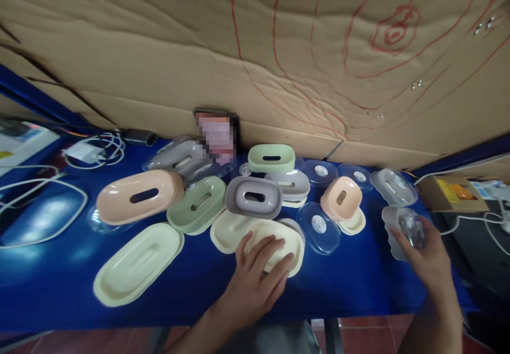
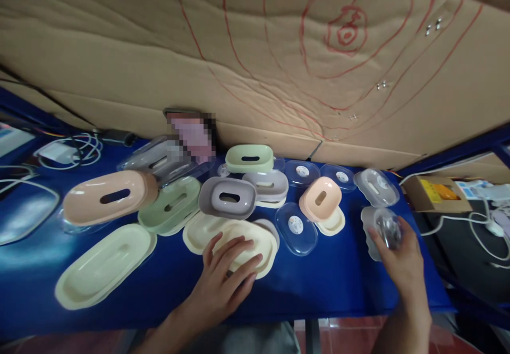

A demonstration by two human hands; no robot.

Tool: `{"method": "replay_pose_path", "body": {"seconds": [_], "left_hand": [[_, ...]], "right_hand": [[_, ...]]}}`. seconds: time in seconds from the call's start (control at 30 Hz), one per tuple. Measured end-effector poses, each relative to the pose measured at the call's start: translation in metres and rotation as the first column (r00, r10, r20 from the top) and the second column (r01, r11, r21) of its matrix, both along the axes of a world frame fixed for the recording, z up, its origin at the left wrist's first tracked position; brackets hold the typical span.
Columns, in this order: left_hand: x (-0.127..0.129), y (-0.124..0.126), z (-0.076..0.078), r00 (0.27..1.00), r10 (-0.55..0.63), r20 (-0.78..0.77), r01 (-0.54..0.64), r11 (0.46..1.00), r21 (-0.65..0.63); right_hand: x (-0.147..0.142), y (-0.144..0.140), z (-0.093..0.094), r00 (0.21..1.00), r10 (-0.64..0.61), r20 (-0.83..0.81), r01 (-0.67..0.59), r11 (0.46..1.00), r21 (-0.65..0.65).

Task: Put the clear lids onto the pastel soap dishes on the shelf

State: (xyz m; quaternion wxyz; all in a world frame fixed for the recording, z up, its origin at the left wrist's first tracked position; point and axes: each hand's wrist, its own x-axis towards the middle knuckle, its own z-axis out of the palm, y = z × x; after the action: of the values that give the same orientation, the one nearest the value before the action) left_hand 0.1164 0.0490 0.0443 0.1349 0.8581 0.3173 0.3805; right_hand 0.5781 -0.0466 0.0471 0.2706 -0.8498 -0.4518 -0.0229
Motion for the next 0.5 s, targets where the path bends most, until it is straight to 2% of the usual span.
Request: {"method": "replay_pose_path", "body": {"seconds": [0.07,0.13,0.17,0.23,0.3,0.33,0.4,0.5], "left_hand": [[0.001,0.000,0.001,1.000,-0.015,-0.024,0.015,1.000,0.002],[0.002,0.001,0.002,0.998,-0.026,-0.062,0.027,1.000,0.010],[0.002,0.001,0.002,0.996,-0.032,-0.081,0.033,0.999,0.013],[0.002,0.001,0.001,0.994,-0.039,-0.106,0.042,0.999,0.020],[0.001,0.001,0.000,0.993,-0.039,-0.109,0.041,0.999,0.019],[0.001,0.001,-0.002,0.994,-0.035,-0.104,0.037,0.999,0.017],[0.000,0.001,-0.004,0.996,-0.026,-0.091,0.027,1.000,0.009],[-0.001,0.002,-0.008,0.998,-0.013,-0.060,0.012,1.000,-0.008]], "right_hand": [[-0.038,0.016,0.014,0.998,-0.010,-0.066,0.015,0.997,0.076],[-0.078,0.042,0.030,0.980,0.200,0.000,-0.198,0.971,0.135],[-0.096,0.057,0.038,0.935,0.353,0.039,-0.355,0.927,0.120],[-0.120,0.090,0.051,0.794,0.602,0.082,-0.605,0.796,0.017],[-0.130,0.121,0.058,0.669,0.735,0.110,-0.733,0.677,-0.067],[-0.130,0.135,0.061,0.631,0.766,0.121,-0.762,0.641,-0.092],[-0.127,0.158,0.063,0.604,0.780,0.164,-0.774,0.623,-0.115],[-0.124,0.174,0.064,0.630,0.716,0.300,-0.725,0.681,-0.100]]}}
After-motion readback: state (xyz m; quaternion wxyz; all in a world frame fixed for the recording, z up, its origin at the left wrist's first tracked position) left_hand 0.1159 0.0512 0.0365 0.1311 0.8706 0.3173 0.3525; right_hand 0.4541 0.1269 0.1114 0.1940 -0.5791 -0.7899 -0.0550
